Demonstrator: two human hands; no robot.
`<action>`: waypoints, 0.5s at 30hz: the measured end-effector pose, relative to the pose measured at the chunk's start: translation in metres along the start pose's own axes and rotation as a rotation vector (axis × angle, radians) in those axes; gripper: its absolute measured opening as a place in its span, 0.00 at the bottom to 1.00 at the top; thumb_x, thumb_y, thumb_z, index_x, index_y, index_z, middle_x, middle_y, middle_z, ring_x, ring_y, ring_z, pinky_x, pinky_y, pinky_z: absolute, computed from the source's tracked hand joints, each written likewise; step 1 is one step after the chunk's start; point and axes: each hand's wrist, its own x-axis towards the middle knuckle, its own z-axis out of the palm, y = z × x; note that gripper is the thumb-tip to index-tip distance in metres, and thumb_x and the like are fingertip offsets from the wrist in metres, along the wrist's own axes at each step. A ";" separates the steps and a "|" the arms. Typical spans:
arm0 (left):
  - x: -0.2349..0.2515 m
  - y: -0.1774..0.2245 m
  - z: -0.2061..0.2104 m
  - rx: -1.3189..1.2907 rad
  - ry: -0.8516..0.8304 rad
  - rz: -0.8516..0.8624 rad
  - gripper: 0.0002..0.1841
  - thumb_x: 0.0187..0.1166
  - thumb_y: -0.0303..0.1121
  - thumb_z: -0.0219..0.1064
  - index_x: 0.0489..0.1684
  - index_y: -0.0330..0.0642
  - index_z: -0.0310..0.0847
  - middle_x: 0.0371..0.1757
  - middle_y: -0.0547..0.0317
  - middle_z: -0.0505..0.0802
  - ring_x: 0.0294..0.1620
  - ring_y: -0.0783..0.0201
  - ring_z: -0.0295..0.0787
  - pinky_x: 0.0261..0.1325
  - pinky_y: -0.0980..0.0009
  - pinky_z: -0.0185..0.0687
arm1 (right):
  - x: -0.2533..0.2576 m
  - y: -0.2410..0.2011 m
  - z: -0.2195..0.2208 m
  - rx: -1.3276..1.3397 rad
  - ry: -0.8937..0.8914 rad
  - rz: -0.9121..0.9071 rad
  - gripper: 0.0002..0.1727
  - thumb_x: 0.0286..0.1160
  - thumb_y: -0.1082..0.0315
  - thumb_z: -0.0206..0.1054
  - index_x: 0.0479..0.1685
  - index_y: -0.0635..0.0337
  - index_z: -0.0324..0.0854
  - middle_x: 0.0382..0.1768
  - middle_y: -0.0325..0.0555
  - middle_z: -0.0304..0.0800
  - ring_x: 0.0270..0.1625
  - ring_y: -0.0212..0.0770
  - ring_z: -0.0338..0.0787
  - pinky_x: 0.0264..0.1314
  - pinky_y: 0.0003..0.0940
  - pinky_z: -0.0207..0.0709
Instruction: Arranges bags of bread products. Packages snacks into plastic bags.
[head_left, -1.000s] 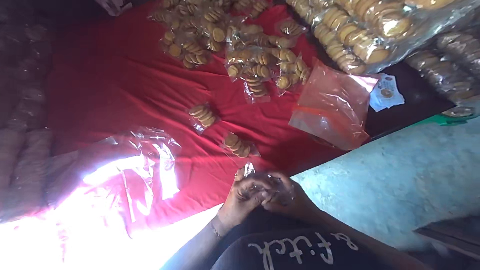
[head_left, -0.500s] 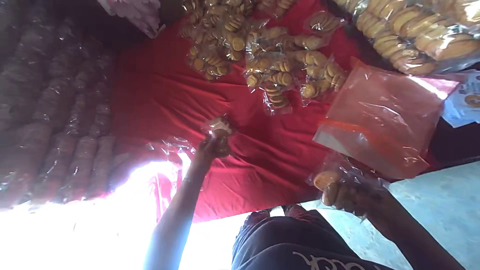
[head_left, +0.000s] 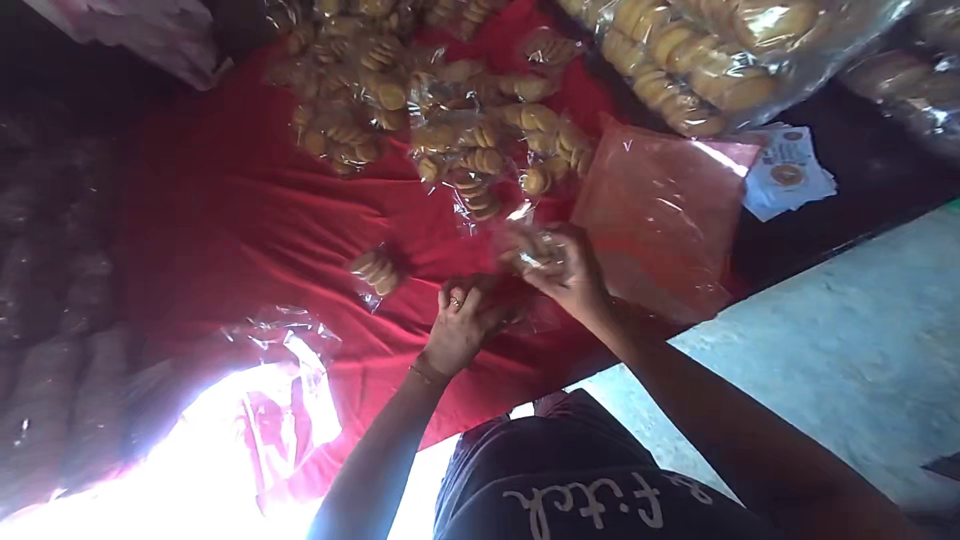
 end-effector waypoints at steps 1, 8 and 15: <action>-0.003 -0.006 -0.001 0.019 0.040 0.021 0.07 0.74 0.48 0.72 0.46 0.70 0.90 0.68 0.55 0.87 0.74 0.47 0.78 0.78 0.40 0.61 | 0.006 0.005 0.013 -0.043 -0.103 -0.058 0.31 0.56 0.63 0.82 0.61 0.68 0.80 0.68 0.67 0.79 0.72 0.60 0.80 0.71 0.53 0.78; 0.000 -0.026 0.018 -0.503 0.035 -0.154 0.14 0.76 0.47 0.73 0.51 0.52 0.94 0.77 0.34 0.79 0.85 0.39 0.67 0.86 0.42 0.60 | 0.014 0.027 0.028 0.140 -0.599 -0.089 0.29 0.76 0.51 0.66 0.71 0.61 0.81 0.79 0.58 0.73 0.83 0.51 0.70 0.85 0.51 0.64; 0.001 -0.015 0.017 -1.035 0.098 -0.475 0.17 0.78 0.43 0.70 0.38 0.33 0.90 0.73 0.41 0.78 0.75 0.63 0.74 0.77 0.70 0.72 | -0.026 0.015 0.043 -0.043 -0.374 -0.099 0.48 0.53 0.39 0.80 0.73 0.64 0.78 0.79 0.71 0.71 0.82 0.66 0.71 0.83 0.61 0.64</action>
